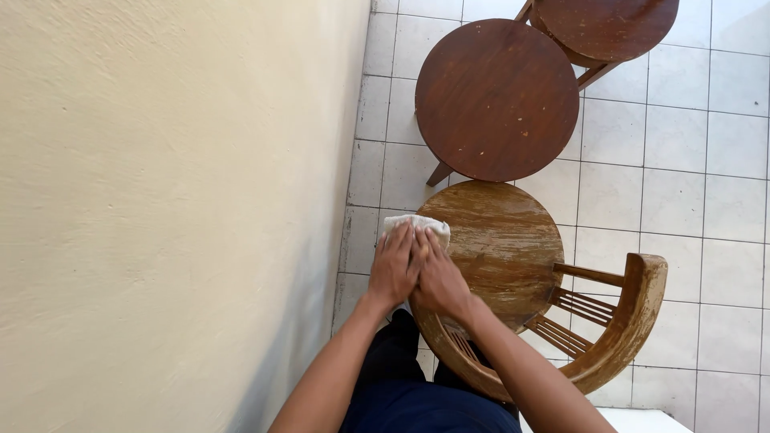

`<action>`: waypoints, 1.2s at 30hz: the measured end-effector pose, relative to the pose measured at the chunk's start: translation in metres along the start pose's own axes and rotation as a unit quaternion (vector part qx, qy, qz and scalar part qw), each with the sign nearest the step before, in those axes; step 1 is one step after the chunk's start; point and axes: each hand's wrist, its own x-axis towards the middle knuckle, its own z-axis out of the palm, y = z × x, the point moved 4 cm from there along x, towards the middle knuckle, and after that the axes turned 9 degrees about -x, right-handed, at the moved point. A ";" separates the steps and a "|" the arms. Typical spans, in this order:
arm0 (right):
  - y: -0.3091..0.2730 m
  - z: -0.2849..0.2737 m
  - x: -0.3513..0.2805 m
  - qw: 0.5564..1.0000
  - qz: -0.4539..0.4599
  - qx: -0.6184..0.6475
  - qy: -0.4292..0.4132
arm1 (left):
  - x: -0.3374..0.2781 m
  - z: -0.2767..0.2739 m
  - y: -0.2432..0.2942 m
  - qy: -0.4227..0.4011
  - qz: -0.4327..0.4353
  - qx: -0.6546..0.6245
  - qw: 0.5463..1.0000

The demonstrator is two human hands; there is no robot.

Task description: Wiping a wooden chair with a white cloth.

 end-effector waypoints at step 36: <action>-0.034 0.088 -0.154 0.983 -0.147 0.007 -0.114 | -0.180 0.049 0.029 -0.080 0.035 0.046 0.995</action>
